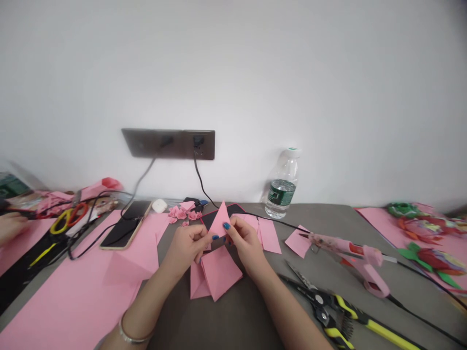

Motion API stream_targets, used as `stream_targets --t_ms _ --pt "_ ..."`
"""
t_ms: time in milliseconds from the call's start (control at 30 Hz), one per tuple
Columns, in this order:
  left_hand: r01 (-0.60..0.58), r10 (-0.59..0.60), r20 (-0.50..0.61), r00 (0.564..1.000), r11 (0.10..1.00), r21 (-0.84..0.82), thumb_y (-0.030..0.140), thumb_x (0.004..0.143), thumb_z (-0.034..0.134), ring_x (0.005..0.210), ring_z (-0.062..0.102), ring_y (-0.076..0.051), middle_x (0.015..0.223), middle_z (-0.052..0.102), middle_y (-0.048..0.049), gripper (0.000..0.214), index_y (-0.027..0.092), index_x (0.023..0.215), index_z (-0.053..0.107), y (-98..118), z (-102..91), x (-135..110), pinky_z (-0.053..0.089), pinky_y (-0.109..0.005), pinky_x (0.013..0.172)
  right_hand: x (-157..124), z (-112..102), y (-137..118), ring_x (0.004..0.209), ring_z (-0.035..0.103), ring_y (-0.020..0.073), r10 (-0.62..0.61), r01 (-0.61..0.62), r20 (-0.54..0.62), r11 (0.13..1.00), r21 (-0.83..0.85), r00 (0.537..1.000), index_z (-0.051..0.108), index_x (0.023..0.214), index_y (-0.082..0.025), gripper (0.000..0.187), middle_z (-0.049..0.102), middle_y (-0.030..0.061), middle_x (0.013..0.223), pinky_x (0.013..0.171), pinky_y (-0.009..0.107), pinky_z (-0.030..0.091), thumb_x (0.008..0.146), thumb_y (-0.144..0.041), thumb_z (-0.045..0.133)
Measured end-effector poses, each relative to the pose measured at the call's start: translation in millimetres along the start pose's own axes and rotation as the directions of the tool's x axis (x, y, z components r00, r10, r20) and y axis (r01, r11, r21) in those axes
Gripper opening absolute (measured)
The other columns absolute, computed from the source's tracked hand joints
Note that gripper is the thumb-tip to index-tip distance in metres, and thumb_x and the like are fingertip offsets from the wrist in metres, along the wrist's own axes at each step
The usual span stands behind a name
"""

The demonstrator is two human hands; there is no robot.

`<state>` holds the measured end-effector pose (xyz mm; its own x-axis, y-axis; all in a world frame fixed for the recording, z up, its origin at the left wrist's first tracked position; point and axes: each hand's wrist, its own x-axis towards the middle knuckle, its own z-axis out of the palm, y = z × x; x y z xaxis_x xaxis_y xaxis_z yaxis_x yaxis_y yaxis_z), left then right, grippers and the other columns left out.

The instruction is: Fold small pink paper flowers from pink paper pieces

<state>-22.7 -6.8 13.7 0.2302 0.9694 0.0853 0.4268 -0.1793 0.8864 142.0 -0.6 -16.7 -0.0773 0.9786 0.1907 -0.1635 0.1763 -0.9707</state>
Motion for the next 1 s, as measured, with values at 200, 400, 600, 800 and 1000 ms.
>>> stream_targets --t_ms 200,400,600,800,1000 --pt "-0.015 0.016 -0.039 0.999 1.0 0.007 0.035 0.081 0.063 0.037 0.045 -0.01 0.038 0.051 0.008 0.033 0.021 0.056 0.046 -1.0 -1.1 1.5 0.036 -0.022 0.047 1.1 -2.8 0.7 0.051 0.039 0.0112 0.003 -0.003 -0.027 1.0 -0.015 1.0 0.045 0.064 -0.022 0.043 0.045 -0.0052 0.055 0.05 0.024 0.032 0.084 -0.055 0.061" --pt "-0.244 0.271 -0.091 0.958 0.941 0.235 0.029 0.074 0.075 0.089 0.065 -0.02 0.11 0.071 -0.0035 0.044 0.027 0.115 0.06 -4.1 2.2 2.2 0.049 -0.029 0.069 3.1 -4.0 3.9 0.051 0.038 0.0118 -0.018 0.014 -0.05 0.998 -0.064 0.999 0.044 0.062 -0.022 0.045 0.043 -0.0052 0.055 0.05 0.024 0.032 0.082 -0.057 0.062" --pt "-0.246 0.25 -0.001 0.968 0.953 0.177 0.029 0.084 0.065 0.079 0.065 -0.017 0.098 0.073 -0.0021 0.031 0.026 0.115 0.063 -2.4 4.8 0.7 0.049 -0.026 0.066 1.7 -3.4 2.3 0.054 0.037 0.0118 -0.021 0.021 0.007 0.999 -0.044 1.0 0.038 0.055 -0.022 0.05 0.04 -0.0049 0.055 0.053 0.025 0.032 0.08 -0.055 0.066" --pt "-0.154 0.155 -0.045 0.987 0.988 0.023 0.029 0.088 0.052 0.067 0.063 -0.017 0.072 0.066 -0.0006 0.019 0.02 0.099 0.065 0.3 4.8 1.4 0.047 -0.024 0.058 0.4 -3.2 -3.6 0.053 0.03 0.0114 -0.065 0.064 0.0 0.998 0.01 0.998 0.032 0.055 -0.023 0.054 0.035 -0.0057 0.056 0.05 0.025 0.03 0.076 -0.056 0.069" --pt "-0.019 0.003 -0.067 0.998 0.972 -0.233 0.037 0.082 0.06 0.065 0.059 -0.016 0.073 0.063 -0.0012 0.021 0.018 0.089 0.062 -2.6 4.1 6.0 0.048 -0.024 0.057 -1.5 -2.2 -4.1 0.06 0.041 0.0131 -0.047 0.047 0.003 0.997 0.056 0.999 0.047 0.068 -0.021 0.036 0.043 -0.0037 0.066 0.056 0.024 0.038 0.083 -0.049 0.064"
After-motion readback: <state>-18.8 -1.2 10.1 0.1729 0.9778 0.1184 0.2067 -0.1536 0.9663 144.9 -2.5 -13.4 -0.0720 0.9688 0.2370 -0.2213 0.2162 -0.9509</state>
